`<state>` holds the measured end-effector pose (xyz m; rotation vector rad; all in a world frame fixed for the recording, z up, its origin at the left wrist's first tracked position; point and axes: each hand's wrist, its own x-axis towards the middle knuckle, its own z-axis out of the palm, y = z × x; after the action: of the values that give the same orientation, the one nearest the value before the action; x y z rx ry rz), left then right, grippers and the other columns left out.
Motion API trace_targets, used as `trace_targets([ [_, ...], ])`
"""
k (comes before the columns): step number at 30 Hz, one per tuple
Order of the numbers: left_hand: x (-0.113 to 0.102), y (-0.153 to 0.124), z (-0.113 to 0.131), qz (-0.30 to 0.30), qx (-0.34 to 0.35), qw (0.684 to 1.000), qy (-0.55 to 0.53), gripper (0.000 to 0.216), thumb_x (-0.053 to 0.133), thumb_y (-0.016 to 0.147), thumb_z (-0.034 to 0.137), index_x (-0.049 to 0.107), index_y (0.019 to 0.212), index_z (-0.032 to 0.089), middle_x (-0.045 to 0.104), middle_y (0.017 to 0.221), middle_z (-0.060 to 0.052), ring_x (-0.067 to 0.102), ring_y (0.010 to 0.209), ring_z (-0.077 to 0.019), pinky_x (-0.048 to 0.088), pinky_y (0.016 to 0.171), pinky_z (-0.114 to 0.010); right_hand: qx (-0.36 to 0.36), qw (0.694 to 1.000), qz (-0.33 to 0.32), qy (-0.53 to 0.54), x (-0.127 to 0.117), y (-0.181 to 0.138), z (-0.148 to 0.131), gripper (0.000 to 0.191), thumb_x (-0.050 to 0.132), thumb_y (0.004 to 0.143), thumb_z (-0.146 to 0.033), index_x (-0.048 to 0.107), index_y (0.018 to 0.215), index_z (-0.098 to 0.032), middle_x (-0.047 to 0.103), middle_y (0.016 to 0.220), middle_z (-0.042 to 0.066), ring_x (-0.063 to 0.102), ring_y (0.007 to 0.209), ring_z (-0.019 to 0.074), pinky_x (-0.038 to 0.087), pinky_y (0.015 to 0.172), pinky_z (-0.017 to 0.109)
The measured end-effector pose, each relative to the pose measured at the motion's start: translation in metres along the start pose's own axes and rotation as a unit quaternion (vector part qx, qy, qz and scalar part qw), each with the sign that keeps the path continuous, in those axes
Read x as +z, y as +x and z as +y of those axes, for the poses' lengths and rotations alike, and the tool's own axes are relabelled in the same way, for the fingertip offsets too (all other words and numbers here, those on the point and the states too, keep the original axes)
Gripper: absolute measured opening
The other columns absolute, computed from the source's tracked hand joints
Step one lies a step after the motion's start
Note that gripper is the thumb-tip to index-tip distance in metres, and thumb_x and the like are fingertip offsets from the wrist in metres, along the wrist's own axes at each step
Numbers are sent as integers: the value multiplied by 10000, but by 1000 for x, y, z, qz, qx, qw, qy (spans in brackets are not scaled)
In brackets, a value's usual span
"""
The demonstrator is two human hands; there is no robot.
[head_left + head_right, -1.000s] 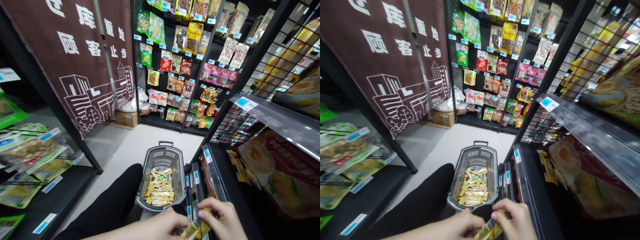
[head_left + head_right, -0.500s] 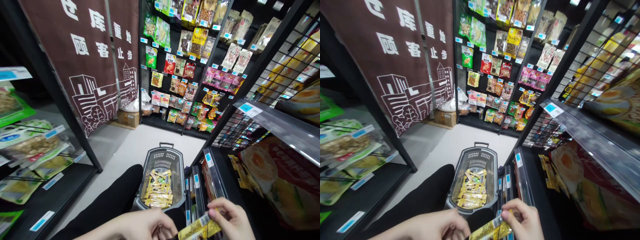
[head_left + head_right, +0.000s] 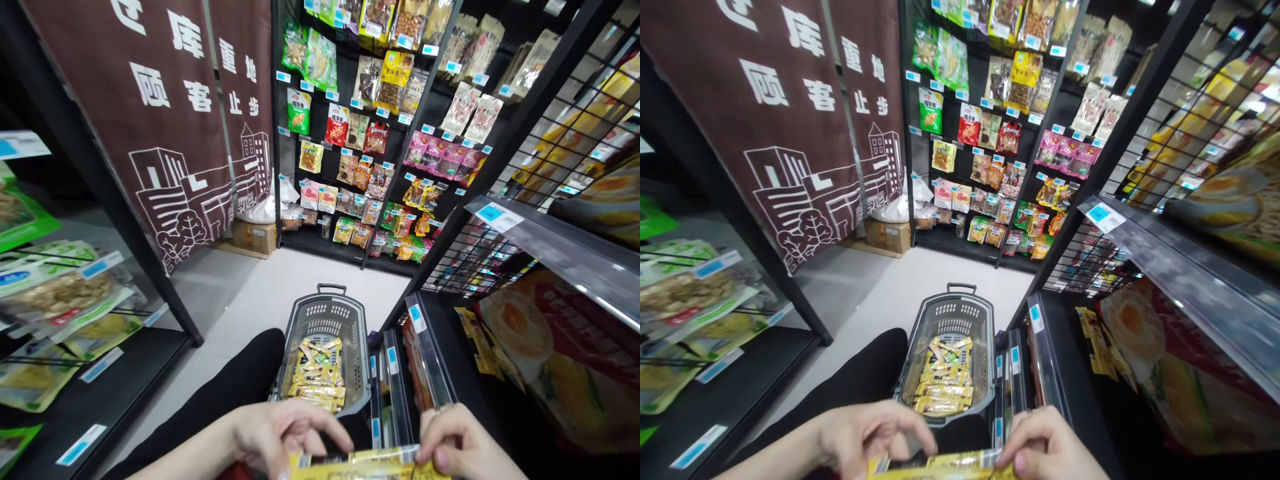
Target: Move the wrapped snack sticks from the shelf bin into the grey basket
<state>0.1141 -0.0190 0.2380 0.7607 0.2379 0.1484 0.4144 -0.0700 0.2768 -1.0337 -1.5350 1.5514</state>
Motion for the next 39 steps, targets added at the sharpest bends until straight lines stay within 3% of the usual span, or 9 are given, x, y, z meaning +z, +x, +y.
trace_targets([
  [3, -5, 1, 1, 56, 110, 988, -93, 399, 734, 652, 205, 548, 999, 142, 702, 754, -82, 654, 481, -141, 476, 366, -136, 1, 995, 40, 86, 0, -2, 3, 445, 785, 512, -541, 735, 810, -214, 603, 747, 36, 580, 635, 156, 442, 572, 256],
  [7, -15, 7, -6, 148, 206, 960, -116, 147, 612, 808, 244, 522, 866, 142, 666, 611, -34, 613, 406, -89, 439, 349, -87, 31, 987, 72, 137, 6, 8, 6, 513, 895, 318, -365, 737, 781, -209, 617, 724, 8, 598, 534, 143, 460, 498, 255],
  [14, -14, 17, -9, 245, 250, 932, -91, 466, 735, 678, 395, 539, 980, 98, 708, 844, -149, 625, 496, -86, 452, 389, -104, 13, 981, 189, 52, 9, 24, 9, 323, 710, 678, -456, 666, 700, -137, 656, 551, 45, 588, 438, 134, 410, 391, 202],
  [16, -14, 18, -5, 288, 240, 926, -40, 466, 730, 680, 387, 534, 995, 105, 712, 813, -123, 603, 453, -90, 423, 351, -124, 7, 979, 199, -32, 11, 23, 10, 346, 636, 745, -477, 601, 646, -147, 658, 536, 43, 577, 418, 128, 385, 382, 192],
  [19, -16, 17, 3, 359, 190, 909, 89, 373, 619, 745, 481, 548, 771, 116, 689, 632, -69, 557, 371, -110, 377, 321, -172, -10, 972, 176, -158, 14, 19, 8, 370, 517, 828, -479, 533, 617, -175, 623, 467, 8, 553, 394, 124, 385, 421, 201],
  [26, -12, 7, 24, 429, 155, 818, 350, 407, 554, 767, 470, 490, 527, 148, 415, 419, 55, 347, 409, -68, 241, 413, -184, 27, 949, 174, -263, 8, 19, 3, 374, 475, 849, -461, 446, 576, -205, 471, 371, -59, 458, 358, 111, 321, 418, 201],
  [31, -22, 17, 25, 448, 161, 791, 385, 396, 486, 807, 472, 502, 567, 157, 405, 451, 50, 365, 444, -88, 279, 437, -183, 47, 938, 218, -264, -8, 23, 5, 314, 448, 855, -471, 560, 734, -204, 605, 547, -18, 563, 479, 149, 410, 513, 236],
  [35, -56, 29, 14, 475, 99, 732, 479, 402, 387, 856, 466, 618, 773, 148, 590, 597, -25, 522, 505, -150, 389, 508, -222, 71, 848, 298, -433, -50, 15, 5, 268, 471, 837, -453, 602, 891, -226, 684, 699, 27, 638, 621, 210, 426, 579, 280],
  [39, -91, 33, 2, 481, 3, 589, 649, 412, 460, 821, 312, 543, 1200, 176, 689, 860, -122, 642, 773, -262, 436, 710, -309, 128, 697, 339, -619, -112, 3, 17, 257, 410, 875, -328, 616, 914, -179, 701, 809, 114, 654, 717, 252, 421, 609, 309],
])
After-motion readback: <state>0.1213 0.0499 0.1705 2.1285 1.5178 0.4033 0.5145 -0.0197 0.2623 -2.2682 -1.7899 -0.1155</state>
